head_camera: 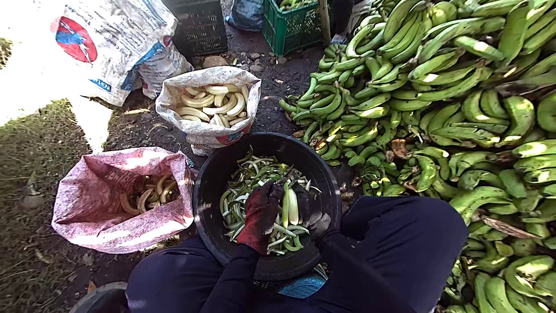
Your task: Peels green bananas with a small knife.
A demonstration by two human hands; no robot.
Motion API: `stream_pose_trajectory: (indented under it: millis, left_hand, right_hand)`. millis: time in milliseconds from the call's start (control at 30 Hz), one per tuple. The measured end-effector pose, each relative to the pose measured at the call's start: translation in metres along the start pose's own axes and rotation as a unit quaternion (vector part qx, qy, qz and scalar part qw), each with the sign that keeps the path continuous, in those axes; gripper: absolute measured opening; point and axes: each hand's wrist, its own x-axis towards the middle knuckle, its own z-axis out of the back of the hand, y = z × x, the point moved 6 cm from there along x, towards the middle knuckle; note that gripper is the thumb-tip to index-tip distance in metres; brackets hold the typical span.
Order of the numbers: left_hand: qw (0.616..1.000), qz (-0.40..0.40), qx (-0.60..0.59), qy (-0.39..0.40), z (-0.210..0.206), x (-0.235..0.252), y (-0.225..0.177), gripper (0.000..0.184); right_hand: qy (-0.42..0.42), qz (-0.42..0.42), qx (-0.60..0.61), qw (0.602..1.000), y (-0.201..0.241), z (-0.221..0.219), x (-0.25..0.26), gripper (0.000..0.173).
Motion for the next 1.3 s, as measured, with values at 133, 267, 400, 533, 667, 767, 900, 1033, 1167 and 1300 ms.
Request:
stream_pose_trajectory:
  millis: [133,267,400,533,667,767,900,1033,1167,1300]
  left_hand:
    - [0.996,0.071,-0.043,-0.022,0.007,0.007,0.020,0.048]
    - [0.996,0.012,-0.084,0.002,0.004,-0.002,0.005,0.046]
    - [0.986,-0.146,0.010,0.086,-0.015,-0.020,-0.021,0.051]
    - [0.965,-0.244,0.077,0.047,-0.010,-0.033,-0.033,0.059]
    - [0.968,-0.231,0.096,0.017,-0.008,-0.028,-0.031,0.063]
    - [0.980,-0.178,0.088,0.004,-0.007,-0.022,-0.026,0.057]
    - [0.998,-0.040,0.034,-0.027,-0.003,-0.011,-0.008,0.043]
    - [0.996,0.064,-0.045,-0.045,0.003,0.000,0.014,0.049]
    - [0.992,0.028,-0.123,-0.013,0.003,-0.009,0.007,0.045]
    - [0.985,-0.122,-0.072,0.095,-0.015,-0.023,-0.009,0.043]
  right_hand:
    - [0.126,-0.072,-0.041,0.989,-0.005,-0.016,-0.004,0.052]
    - [0.032,-0.152,0.163,0.974,-0.006,0.010,0.005,0.045]
    - [0.065,-0.123,0.231,0.963,0.000,0.043,0.018,0.054]
    - [0.090,-0.166,0.301,0.935,0.016,0.041,0.020,0.059]
    - [0.039,-0.149,0.247,0.957,0.015,0.031,0.011,0.051]
    - [0.049,-0.106,0.235,0.965,0.008,0.016,-0.001,0.042]
    - [-0.028,-0.040,0.066,0.997,-0.007,0.011,-0.007,0.035]
    - [0.065,-0.034,0.081,0.994,-0.002,-0.007,-0.012,0.045]
    - [0.015,-0.124,0.205,0.971,-0.004,0.015,-0.002,0.046]
    - [0.003,-0.134,0.257,0.957,0.000,0.046,0.014,0.054]
